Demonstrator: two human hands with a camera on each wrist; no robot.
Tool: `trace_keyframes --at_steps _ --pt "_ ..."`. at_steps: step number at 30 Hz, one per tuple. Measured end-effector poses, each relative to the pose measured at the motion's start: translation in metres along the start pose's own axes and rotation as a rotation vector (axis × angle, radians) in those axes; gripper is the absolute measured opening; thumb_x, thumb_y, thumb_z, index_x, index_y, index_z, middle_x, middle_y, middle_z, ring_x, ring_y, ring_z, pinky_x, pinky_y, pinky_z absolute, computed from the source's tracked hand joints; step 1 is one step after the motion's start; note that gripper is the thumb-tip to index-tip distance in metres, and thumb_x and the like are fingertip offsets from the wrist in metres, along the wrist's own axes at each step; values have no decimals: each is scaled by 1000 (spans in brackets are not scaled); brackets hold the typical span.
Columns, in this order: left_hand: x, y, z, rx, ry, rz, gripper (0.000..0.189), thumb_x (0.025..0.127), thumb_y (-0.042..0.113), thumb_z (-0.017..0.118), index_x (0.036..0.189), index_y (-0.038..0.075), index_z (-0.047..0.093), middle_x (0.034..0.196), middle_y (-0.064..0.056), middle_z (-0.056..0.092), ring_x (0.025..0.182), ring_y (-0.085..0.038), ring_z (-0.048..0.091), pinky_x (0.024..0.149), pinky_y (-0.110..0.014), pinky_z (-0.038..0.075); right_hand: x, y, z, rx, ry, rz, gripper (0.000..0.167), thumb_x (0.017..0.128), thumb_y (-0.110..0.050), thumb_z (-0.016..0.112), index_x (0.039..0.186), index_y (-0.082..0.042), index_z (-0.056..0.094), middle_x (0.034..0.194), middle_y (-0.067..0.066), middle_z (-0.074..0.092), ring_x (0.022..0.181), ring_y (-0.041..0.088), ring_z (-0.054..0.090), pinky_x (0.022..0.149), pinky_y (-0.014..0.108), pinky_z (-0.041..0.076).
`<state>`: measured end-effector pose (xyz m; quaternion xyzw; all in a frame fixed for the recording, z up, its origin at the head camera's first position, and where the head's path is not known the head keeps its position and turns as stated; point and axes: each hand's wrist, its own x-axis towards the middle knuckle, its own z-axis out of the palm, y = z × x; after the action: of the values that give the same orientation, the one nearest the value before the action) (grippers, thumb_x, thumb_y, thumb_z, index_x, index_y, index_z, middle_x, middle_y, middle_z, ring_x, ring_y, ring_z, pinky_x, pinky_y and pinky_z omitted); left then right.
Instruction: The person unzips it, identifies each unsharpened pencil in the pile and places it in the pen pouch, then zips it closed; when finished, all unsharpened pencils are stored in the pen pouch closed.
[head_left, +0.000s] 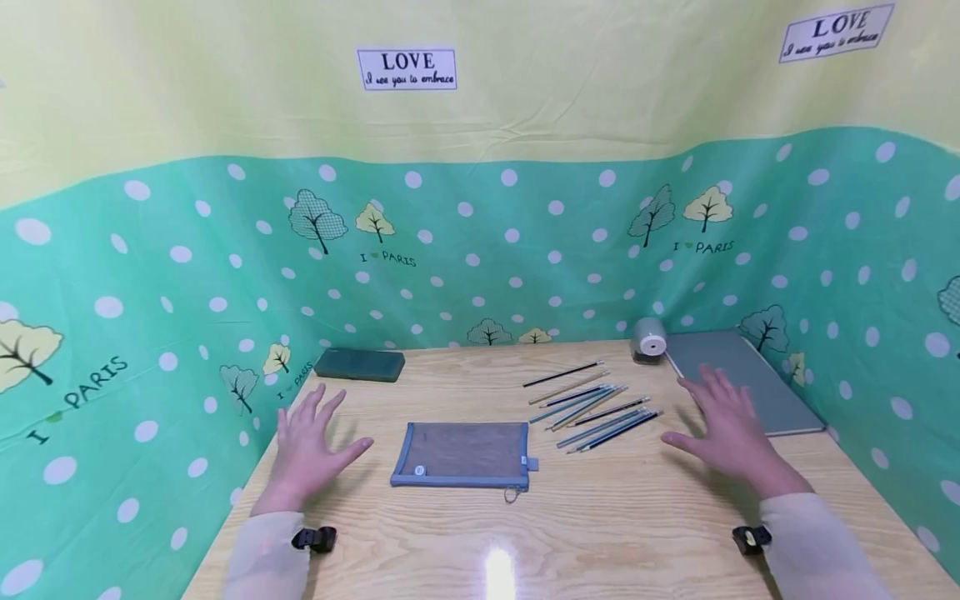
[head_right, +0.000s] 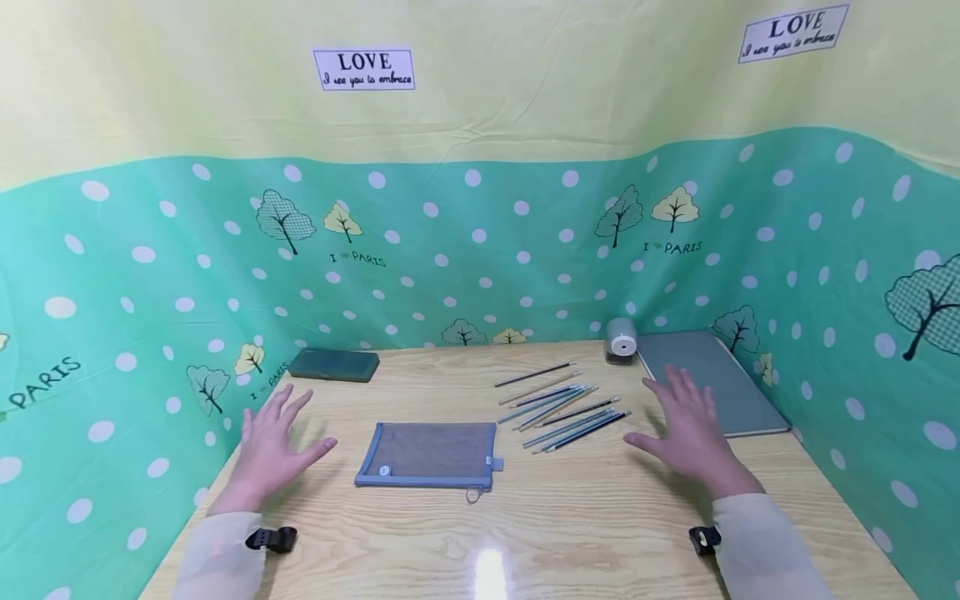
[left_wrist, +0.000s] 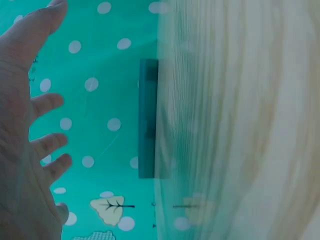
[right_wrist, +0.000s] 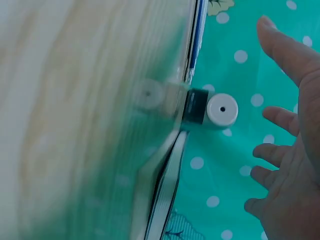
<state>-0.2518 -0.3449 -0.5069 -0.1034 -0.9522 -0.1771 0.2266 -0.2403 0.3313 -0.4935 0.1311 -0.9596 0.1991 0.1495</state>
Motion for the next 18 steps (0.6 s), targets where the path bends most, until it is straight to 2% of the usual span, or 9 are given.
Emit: trace_keyframes --at_steps 5,7,12,18 --pt "0 9 3 -51 -45 10 96 82 65 81 155 12 48 164 -24 31 146 -53 30 121 -70 0 9 -11 4 26 -38 -14 97 81 -46 89 153 0 44 162 36 24 150 57 16 120 68 -5" --pt "0 12 4 -78 -63 7 95 83 64 81 155 12 48 165 -23 31 147 -53 29 120 -70 5 13 -16 4 32 -54 -17 94 82 -43 90 152 -1 45 162 34 26 148 57 20 120 71 1" --pt "0 19 7 -153 -123 -16 92 83 64 80 154 13 50 166 -18 32 148 -50 29 114 -73 23 22 -27 7 73 -101 -4 90 83 -38 90 154 -3 45 164 31 27 146 59 23 112 78 17" --pt "-1 25 13 -214 -177 -7 84 85 61 81 146 9 57 160 -18 41 145 -47 36 110 -69 35 30 -42 16 149 -139 -14 87 85 -30 89 155 -4 44 163 29 30 143 58 32 107 76 33"
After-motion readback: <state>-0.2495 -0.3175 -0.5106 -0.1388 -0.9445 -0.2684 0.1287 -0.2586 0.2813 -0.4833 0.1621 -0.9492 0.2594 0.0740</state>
